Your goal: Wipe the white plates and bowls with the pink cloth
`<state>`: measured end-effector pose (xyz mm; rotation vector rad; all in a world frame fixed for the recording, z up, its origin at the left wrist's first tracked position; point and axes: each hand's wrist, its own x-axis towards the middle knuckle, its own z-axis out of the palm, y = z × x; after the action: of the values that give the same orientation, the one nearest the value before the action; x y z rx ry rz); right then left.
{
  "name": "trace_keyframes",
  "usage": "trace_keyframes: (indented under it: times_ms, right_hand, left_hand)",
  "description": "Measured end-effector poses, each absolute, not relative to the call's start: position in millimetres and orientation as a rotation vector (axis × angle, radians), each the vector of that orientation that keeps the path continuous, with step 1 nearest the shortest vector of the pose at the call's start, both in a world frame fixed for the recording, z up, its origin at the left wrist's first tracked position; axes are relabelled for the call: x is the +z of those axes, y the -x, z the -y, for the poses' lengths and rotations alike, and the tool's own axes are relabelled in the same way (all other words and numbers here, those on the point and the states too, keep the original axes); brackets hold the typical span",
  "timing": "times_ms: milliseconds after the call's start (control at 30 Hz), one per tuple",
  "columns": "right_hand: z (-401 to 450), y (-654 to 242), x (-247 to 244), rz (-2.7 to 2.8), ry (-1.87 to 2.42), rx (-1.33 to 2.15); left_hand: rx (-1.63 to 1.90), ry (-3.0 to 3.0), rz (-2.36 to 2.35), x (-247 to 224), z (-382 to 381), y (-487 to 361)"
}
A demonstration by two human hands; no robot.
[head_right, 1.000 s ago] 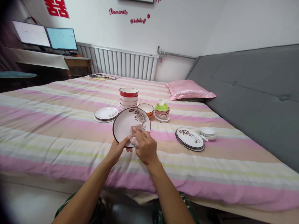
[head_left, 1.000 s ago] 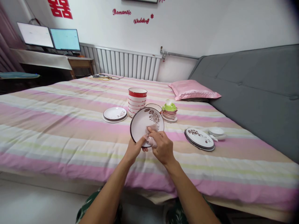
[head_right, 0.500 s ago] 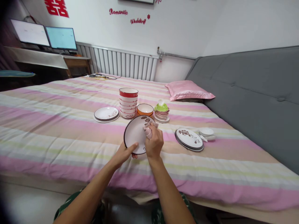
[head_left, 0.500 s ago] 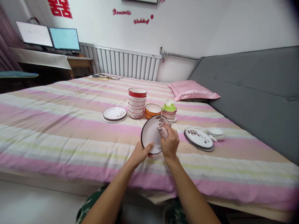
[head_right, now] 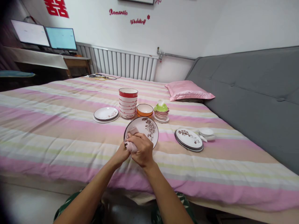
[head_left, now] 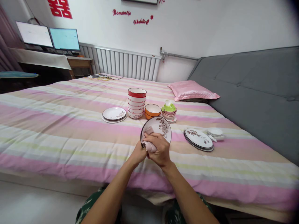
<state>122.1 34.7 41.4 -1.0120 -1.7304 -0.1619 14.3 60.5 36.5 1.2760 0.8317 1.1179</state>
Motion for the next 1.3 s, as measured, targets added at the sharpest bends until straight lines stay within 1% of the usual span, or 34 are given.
trace_keyframes:
  times_ms: [67,233,500,733,967,1167,1300]
  right_hand:
    - [-33.6,-119.7,41.6,1.751,0.961,-0.143]
    - [-40.6,-123.4,43.9,1.752,0.902,-0.233]
    - [-61.9,-149.1,52.3,1.521,1.073,-0.378]
    - [-71.0,-164.2,48.7,1.448,1.248,-0.436]
    - [-65.3,-147.4,43.3,1.576,1.309,-0.311]
    - [-56.8,-128.2,42.3,1.712,1.259,-0.181]
    - [-52.5,-123.8,46.0,1.81,1.137,-0.03]
  left_hand:
    - [1.135,-1.362,-0.777,37.7,-61.5,-12.3]
    - [0.937,-1.447,-0.817,34.7,-60.7,-10.2]
    - [0.838,-1.385,-0.838,33.2,-53.8,-13.7]
    - [0.949,-1.249,-0.889,31.5,-58.9,-13.7]
    - [1.122,-1.2,-0.846,34.4,-69.7,-3.7]
    - [1.242,-1.086,-0.85,37.9,-75.6,3.9]
    - [1.252,-1.067,-0.848,38.9,-78.0,5.1]
